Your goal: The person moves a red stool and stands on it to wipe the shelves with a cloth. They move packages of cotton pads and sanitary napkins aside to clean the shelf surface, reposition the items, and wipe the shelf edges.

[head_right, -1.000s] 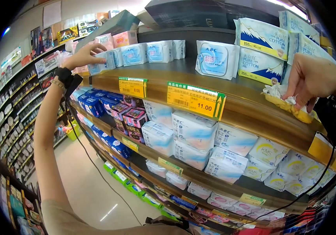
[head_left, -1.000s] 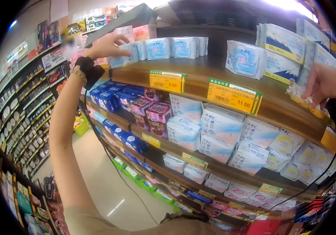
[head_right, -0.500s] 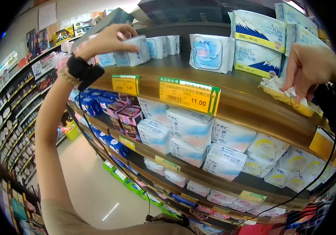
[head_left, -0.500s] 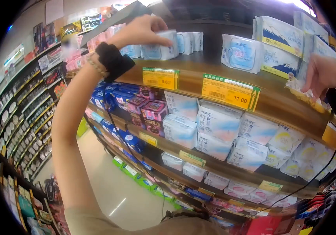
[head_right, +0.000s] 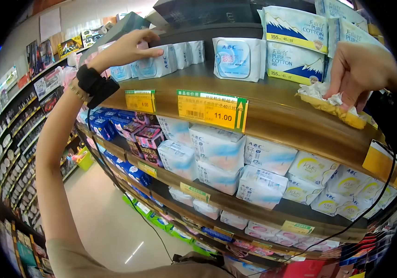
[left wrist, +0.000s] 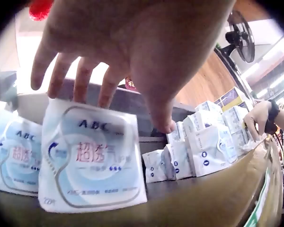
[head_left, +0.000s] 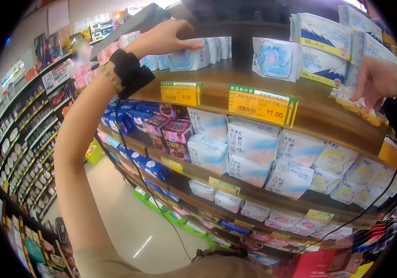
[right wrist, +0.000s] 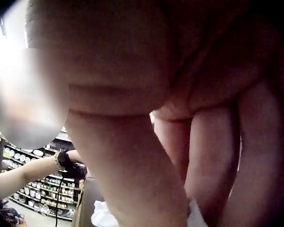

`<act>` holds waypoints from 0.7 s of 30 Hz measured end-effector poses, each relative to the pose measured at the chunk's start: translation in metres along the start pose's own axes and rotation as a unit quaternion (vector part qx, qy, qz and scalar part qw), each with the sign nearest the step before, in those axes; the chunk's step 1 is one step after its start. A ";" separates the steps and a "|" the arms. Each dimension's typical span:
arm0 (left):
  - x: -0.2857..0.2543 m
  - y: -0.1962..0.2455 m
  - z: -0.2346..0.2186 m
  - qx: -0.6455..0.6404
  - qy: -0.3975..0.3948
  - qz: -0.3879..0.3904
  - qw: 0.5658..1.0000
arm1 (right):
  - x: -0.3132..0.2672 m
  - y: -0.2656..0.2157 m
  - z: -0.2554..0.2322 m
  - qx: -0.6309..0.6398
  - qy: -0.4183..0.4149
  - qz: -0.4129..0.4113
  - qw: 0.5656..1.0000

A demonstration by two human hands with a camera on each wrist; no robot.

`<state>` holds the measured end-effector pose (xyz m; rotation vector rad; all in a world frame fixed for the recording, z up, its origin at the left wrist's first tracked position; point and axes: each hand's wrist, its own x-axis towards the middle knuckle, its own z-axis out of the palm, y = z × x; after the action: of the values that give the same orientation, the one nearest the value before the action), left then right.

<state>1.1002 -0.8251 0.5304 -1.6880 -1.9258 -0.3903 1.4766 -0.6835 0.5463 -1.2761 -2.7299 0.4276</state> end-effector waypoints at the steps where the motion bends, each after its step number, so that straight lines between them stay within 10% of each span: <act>1: 0.001 0.000 -0.001 0.023 0.053 0.052 0.997 | 0.002 0.000 0.000 -0.003 -0.013 -0.010 1.000; 15: -0.010 0.012 -0.015 -0.007 -0.049 0.017 0.999 | -0.001 -0.002 0.003 -0.006 0.014 -0.002 1.000; 21: -0.052 0.053 -0.020 0.008 0.158 0.137 0.978 | -0.004 0.000 0.006 0.000 0.038 0.000 0.999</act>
<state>1.1592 -0.8692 0.5096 -1.7328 -1.4444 -0.4989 1.4779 -0.6874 0.5405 -1.2650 -2.6673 0.3727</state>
